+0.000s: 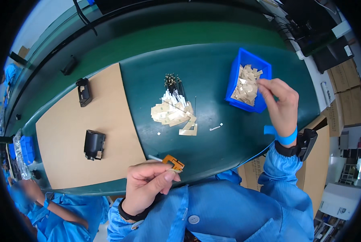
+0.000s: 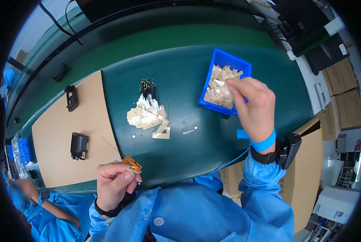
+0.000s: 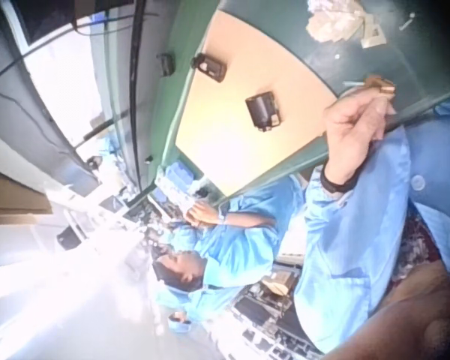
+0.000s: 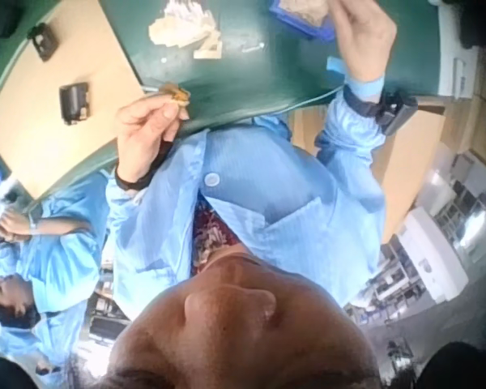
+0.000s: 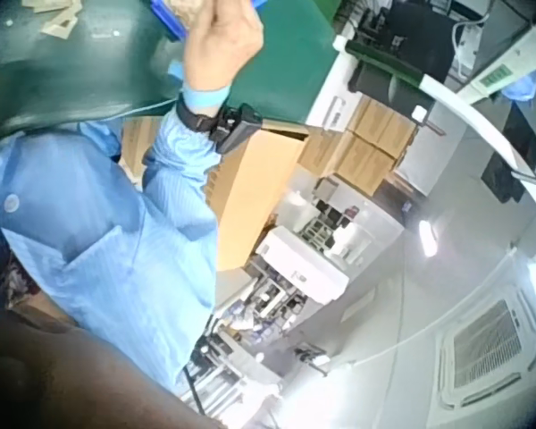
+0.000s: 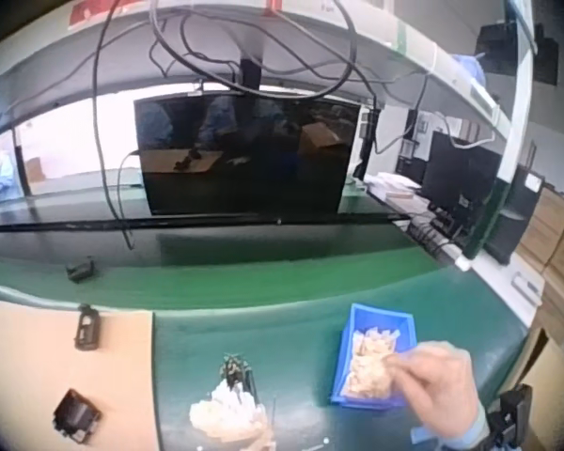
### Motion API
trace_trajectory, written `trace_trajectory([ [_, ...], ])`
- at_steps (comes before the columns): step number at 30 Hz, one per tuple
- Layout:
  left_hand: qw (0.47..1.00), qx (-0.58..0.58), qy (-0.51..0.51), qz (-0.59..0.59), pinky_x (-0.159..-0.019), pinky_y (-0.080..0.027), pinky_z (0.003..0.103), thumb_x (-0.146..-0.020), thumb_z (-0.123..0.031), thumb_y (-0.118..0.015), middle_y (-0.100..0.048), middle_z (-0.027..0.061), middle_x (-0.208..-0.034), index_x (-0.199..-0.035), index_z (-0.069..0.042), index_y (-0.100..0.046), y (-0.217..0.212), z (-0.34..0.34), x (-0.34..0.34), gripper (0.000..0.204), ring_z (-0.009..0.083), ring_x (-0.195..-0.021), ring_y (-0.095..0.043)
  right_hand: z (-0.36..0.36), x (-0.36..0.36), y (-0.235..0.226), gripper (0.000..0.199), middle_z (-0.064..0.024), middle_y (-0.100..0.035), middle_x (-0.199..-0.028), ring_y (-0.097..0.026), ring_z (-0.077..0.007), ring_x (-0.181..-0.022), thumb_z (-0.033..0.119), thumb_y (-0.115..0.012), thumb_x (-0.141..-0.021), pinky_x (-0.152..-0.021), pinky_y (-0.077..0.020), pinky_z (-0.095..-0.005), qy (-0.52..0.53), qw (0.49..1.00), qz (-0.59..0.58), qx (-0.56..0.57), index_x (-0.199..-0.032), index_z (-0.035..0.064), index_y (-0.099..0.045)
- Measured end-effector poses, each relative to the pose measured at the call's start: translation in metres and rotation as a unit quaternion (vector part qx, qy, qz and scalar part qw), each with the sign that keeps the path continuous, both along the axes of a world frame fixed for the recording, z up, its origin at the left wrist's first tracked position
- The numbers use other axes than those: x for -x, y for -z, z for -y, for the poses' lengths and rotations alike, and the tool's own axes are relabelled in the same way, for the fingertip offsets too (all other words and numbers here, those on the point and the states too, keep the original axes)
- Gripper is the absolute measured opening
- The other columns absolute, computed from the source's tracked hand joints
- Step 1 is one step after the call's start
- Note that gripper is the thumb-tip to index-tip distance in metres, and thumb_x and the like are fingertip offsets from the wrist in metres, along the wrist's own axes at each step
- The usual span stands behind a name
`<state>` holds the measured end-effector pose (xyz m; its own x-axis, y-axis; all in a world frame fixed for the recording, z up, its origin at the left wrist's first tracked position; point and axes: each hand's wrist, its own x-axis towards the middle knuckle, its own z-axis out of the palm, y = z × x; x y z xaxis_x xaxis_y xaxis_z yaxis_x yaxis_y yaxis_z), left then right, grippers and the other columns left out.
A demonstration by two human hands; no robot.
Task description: Applying adhesive labels to small black plastic components and organizing them into a shipping box.
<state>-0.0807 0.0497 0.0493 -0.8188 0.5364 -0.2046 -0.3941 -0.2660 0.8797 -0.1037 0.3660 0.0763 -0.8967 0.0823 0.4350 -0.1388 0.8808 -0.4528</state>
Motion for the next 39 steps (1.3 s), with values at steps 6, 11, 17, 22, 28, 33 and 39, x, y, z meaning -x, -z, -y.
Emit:
trace_trajectory([
  [6,0.998,-0.014,-0.055,-0.016,-0.046,-0.041,0.020,-0.086,0.001,-0.054,-0.062,0.0163,-0.087,-0.106,0.000,-0.060,0.003,-0.006,-0.006,0.021,0.0096,-0.053,-0.050,-0.017,0.003,0.012,0.008,-0.0125,-0.062,-0.081,-0.060,-0.0256,-0.074,0.003,-0.061,-0.076,-0.065,-0.0470,-0.0314,0.073,0.980,-0.071,-0.170,-0.082,0.0001,-0.065],
  [11,0.997,-0.019,-0.068,-0.028,-0.047,-0.042,0.020,-0.087,0.001,-0.052,-0.062,0.0165,-0.090,-0.108,0.000,-0.059,0.008,-0.012,-0.003,0.023,0.0099,-0.054,-0.051,0.077,-0.015,0.018,0.021,-0.0105,-0.061,-0.093,-0.059,-0.0237,-0.083,0.008,-0.068,-0.071,-0.074,-0.0459,-0.0329,-0.259,0.937,0.077,0.221,-0.091,0.0016,-0.065],
  [17,0.997,-0.021,-0.074,-0.022,-0.046,-0.040,0.019,-0.087,-0.004,-0.055,-0.061,0.0111,-0.087,-0.107,0.003,-0.058,0.011,-0.012,-0.008,0.022,0.0093,-0.054,-0.052,0.133,-0.020,0.037,0.021,-0.0121,-0.060,-0.093,-0.058,-0.0266,-0.081,0.005,-0.067,-0.071,-0.071,-0.0456,-0.0350,-0.317,0.889,0.017,0.329,-0.090,-0.0034,-0.063],
  [22,0.990,0.052,-0.134,-0.017,-0.049,-0.042,0.018,-0.085,-0.004,-0.058,-0.061,0.0080,-0.087,-0.103,0.005,-0.059,-0.003,-0.012,-0.006,0.020,0.0074,-0.057,-0.053,0.137,-0.010,0.036,0.020,-0.0098,-0.060,-0.088,-0.058,-0.0251,-0.078,0.003,-0.067,-0.066,-0.068,-0.0452,-0.0345,-0.311,0.911,-0.060,0.266,-0.086,-0.0018,-0.063],
  [28,0.976,0.068,-0.197,-0.060,-0.049,-0.042,0.017,-0.082,-0.003,-0.062,-0.060,0.0056,-0.073,-0.088,0.006,-0.058,-0.002,0.000,-0.008,0.012,0.0051,-0.056,-0.052,0.144,-0.009,0.026,0.026,-0.0031,-0.058,-0.081,-0.055,-0.0191,-0.076,0.010,-0.062,-0.057,-0.069,-0.0427,-0.0349,-0.265,0.947,-0.177,-0.033,-0.081,0.0029,-0.065],
  [33,0.974,0.060,-0.214,-0.040,-0.047,-0.041,0.017,-0.082,-0.004,-0.062,-0.061,0.0059,-0.070,-0.088,0.006,-0.059,0.001,0.003,-0.006,0.012,0.0053,-0.053,-0.051,0.154,-0.015,0.022,0.019,-0.0019,-0.058,-0.078,-0.054,-0.0173,-0.076,0.011,-0.062,-0.059,-0.073,-0.0406,-0.0369,-0.237,0.952,-0.184,-0.066,-0.075,0.0037,-0.067],
  [39,0.974,0.071,-0.212,-0.038,-0.047,-0.040,0.017,-0.081,-0.003,-0.062,-0.063,0.0076,-0.072,-0.088,0.006,-0.060,0.003,0.004,-0.007,0.012,0.0045,-0.053,-0.051,0.155,-0.018,0.023,0.017,-0.0019,-0.059,-0.079,-0.054,-0.0171,-0.077,0.010,-0.064,-0.059,-0.073,-0.0403,-0.0375,-0.236,0.948,-0.200,-0.071,-0.075,0.0037,-0.067],
])
